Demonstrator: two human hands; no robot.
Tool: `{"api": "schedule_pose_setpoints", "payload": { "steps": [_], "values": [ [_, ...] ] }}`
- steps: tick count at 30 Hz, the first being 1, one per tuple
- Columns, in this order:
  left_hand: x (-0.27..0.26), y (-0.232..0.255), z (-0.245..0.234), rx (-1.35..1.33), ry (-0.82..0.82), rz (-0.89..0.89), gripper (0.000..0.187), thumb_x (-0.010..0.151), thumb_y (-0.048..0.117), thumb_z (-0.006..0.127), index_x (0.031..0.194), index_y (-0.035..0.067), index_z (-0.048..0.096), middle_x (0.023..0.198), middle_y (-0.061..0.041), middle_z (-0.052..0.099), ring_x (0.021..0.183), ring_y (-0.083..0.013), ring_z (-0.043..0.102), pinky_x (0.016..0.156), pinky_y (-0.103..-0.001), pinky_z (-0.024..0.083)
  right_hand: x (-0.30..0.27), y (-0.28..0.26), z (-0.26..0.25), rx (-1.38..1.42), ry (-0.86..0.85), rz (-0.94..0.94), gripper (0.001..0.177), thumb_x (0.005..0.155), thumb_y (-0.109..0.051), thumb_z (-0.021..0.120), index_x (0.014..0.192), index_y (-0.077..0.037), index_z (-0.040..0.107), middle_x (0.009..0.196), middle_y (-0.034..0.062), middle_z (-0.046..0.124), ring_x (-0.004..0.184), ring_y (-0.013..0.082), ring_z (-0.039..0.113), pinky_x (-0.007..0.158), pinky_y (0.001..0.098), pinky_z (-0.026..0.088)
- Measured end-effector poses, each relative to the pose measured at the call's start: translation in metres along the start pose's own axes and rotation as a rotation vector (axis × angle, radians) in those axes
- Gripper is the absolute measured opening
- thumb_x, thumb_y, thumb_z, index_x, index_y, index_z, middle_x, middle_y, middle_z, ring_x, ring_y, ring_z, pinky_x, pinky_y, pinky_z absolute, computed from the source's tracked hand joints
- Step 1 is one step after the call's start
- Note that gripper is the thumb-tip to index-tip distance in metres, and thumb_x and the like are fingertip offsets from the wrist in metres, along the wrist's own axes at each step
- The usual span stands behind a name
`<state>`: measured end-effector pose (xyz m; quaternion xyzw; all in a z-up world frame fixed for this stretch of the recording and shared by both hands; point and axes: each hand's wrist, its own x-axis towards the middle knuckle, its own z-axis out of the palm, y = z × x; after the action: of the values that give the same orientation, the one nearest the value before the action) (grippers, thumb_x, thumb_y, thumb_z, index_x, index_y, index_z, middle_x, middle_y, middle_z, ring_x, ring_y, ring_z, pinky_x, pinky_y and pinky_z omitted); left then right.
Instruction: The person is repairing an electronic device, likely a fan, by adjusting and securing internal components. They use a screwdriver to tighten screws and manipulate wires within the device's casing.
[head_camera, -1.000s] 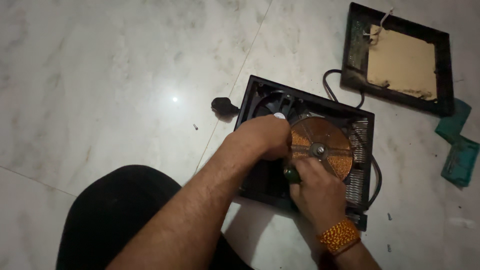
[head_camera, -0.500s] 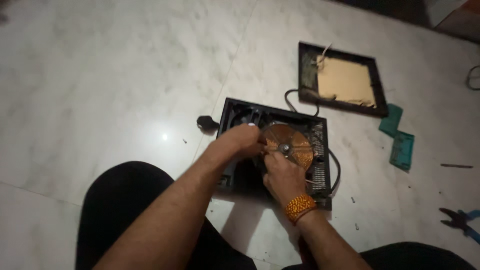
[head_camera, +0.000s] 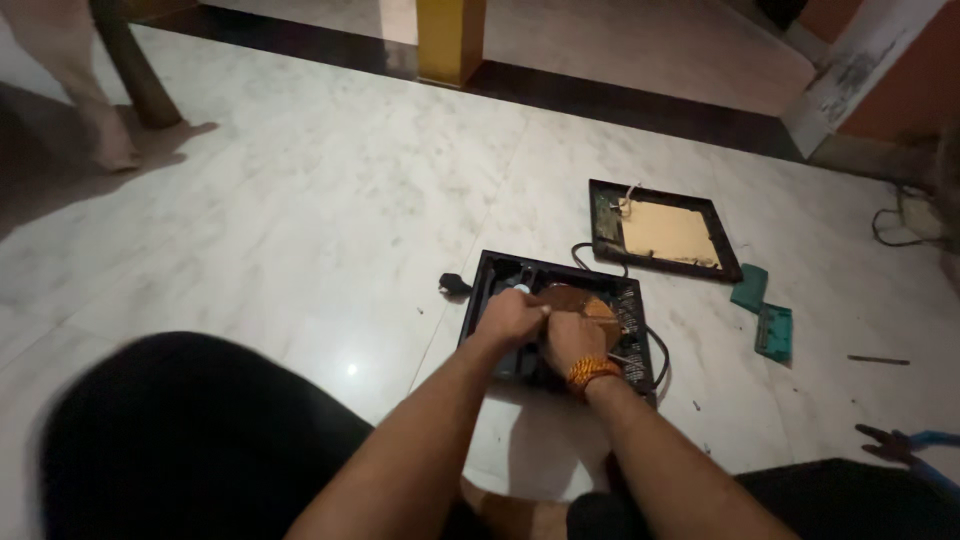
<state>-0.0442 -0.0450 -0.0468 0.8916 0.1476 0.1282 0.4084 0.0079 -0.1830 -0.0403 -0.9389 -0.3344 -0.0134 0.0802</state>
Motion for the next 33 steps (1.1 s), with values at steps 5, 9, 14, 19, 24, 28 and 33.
{"api": "schedule_pose_setpoints", "payload": {
  "steps": [5, 9, 14, 19, 24, 28, 33],
  "values": [
    [-0.004, 0.032, -0.028, -0.13, -0.039, -0.115, 0.034, 0.087, 0.033, 0.069, 0.11, 0.01, 0.079, 0.09, -0.018, 0.079, 0.079, -0.0276, 0.077, 0.078, -0.038, 0.06, -0.01, -0.017, -0.059, -0.071, -0.039, -0.01, 0.033, 0.088, -0.043, 0.072, 0.108, -0.017, 0.076, 0.098, 0.0177, 0.077, 0.096, 0.0354, 0.074, 0.094, 0.0478, 0.056],
    [-0.011, 0.059, -0.036, -0.228, -0.117, -0.135, 0.034, 0.087, 0.033, 0.07, 0.11, 0.009, 0.079, 0.087, -0.014, 0.079, 0.069, -0.0232, 0.073, 0.068, -0.037, 0.06, -0.017, 0.002, -0.082, 0.018, -0.128, 0.074, 0.04, 0.078, -0.041, 0.082, 0.112, -0.018, 0.075, 0.106, 0.0183, 0.075, 0.102, 0.0367, 0.071, 0.091, 0.0471, 0.058],
    [-0.004, 0.093, -0.046, -0.003, -0.182, 0.01, 0.031, 0.092, 0.031, 0.068, 0.107, 0.007, 0.082, 0.089, -0.013, 0.08, 0.068, -0.0175, 0.071, 0.07, -0.033, 0.059, 0.006, 0.032, -0.081, 0.064, 0.019, -0.072, 0.03, 0.086, -0.036, 0.074, 0.111, -0.019, 0.078, 0.105, 0.0185, 0.075, 0.098, 0.0391, 0.072, 0.088, 0.0501, 0.058],
    [0.002, 0.109, -0.062, 0.051, -0.287, -0.093, 0.031, 0.092, 0.031, 0.066, 0.115, 0.017, 0.081, 0.098, -0.009, 0.081, 0.077, -0.0179, 0.074, 0.072, -0.034, 0.062, 0.014, 0.031, -0.079, 0.072, -0.059, -0.201, 0.032, 0.09, -0.037, 0.076, 0.1, -0.007, 0.078, 0.099, 0.0223, 0.075, 0.096, 0.0381, 0.072, 0.087, 0.0474, 0.058],
    [0.015, 0.103, -0.074, 0.155, -0.412, -0.105, 0.033, 0.092, 0.027, 0.064, 0.122, 0.02, 0.077, 0.103, -0.013, 0.081, 0.088, -0.0267, 0.077, 0.078, -0.04, 0.063, 0.001, 0.014, -0.082, 0.167, -0.089, -0.137, 0.034, 0.074, -0.026, 0.082, 0.105, -0.012, 0.077, 0.101, 0.021, 0.074, 0.098, 0.0383, 0.071, 0.087, 0.0463, 0.057],
    [0.026, 0.102, -0.07, 0.323, -0.463, 0.18, 0.03, 0.089, 0.027, 0.069, 0.116, 0.019, 0.079, 0.112, -0.008, 0.077, 0.097, -0.0252, 0.074, 0.09, -0.037, 0.058, -0.002, 0.013, -0.077, 0.383, -0.112, -0.001, 0.039, 0.076, -0.024, 0.08, 0.109, -0.005, 0.072, 0.102, 0.0185, 0.075, 0.096, 0.0342, 0.072, 0.082, 0.0433, 0.057],
    [0.029, 0.113, -0.083, 0.096, -0.463, 0.204, 0.033, 0.082, 0.023, 0.076, 0.113, 0.012, 0.078, 0.112, -0.01, 0.078, 0.102, -0.0222, 0.075, 0.093, -0.035, 0.057, 0.001, 0.031, -0.069, 0.826, -0.026, 0.003, 0.029, 0.088, -0.02, 0.07, 0.111, -0.003, 0.068, 0.094, 0.0114, 0.077, 0.084, 0.0195, 0.07, 0.075, 0.0353, 0.055]
  ]
}}
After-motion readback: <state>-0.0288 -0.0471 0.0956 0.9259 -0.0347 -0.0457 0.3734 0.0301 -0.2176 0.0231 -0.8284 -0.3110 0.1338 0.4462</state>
